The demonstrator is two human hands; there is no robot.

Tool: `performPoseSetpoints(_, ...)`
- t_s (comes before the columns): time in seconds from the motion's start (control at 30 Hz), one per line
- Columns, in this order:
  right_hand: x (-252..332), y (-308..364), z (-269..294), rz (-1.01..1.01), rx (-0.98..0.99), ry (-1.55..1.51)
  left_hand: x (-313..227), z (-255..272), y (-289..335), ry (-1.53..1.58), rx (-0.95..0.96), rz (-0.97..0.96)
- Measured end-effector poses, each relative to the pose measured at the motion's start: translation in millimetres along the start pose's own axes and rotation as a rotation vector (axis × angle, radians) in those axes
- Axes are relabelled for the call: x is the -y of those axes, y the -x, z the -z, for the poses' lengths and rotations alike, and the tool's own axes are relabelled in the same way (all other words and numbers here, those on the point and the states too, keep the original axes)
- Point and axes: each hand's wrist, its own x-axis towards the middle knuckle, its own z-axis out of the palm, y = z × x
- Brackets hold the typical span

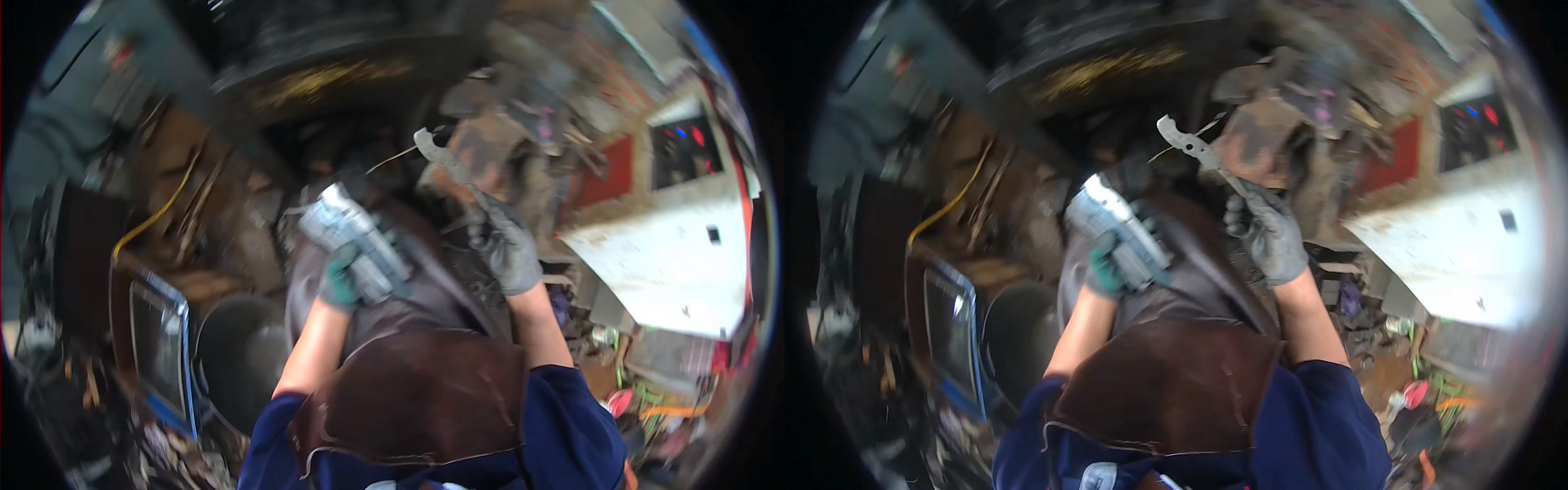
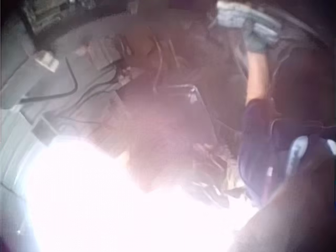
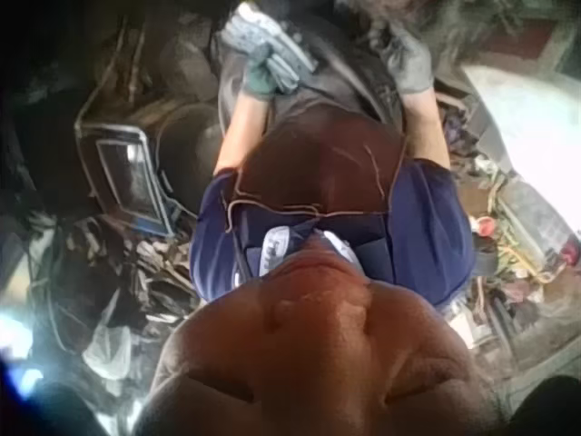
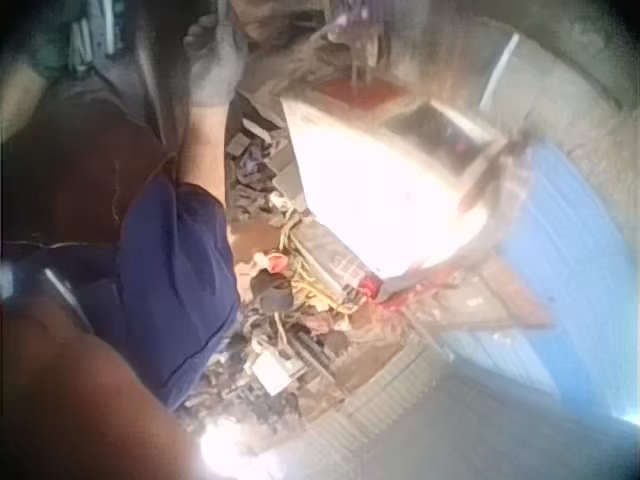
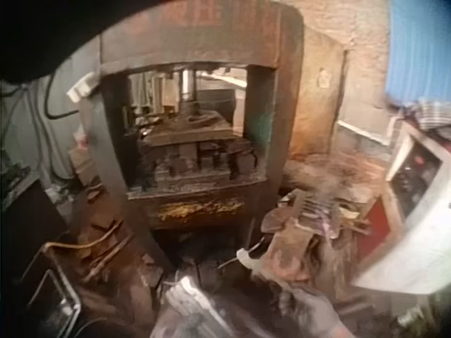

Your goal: The person gathers metal parts from a basin, then repeatedly takes heated metal pieces from a heating unit, presses them in a press machine, cools them in a water container, and pairs them with the metal parts in hand.

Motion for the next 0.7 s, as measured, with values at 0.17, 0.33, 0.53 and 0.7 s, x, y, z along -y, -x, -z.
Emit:
performPoseSetpoints(0.17,-19.3,-18.0,54.5,0.051,-0.258,-0.474,1.5,9.3,0.9,0.016,0.058,-0.004)
performPoseSetpoints(0.33,-27.7,-51.6,77.7,0.176,-0.394,-0.520,4.0,9.8,-9.6,0.023,0.058,0.009)
performPoseSetpoints(0.53,-33.1,-106.9,65.7,0.163,-0.381,-0.588,3.3,1.3,-8.7,0.008,0.028,-0.004)
performPoseSetpoints(0.7,-29.4,-157.8,59.5,0.163,-0.456,-0.729,3.4,-19.6,-9.0,-0.009,0.036,0.038)
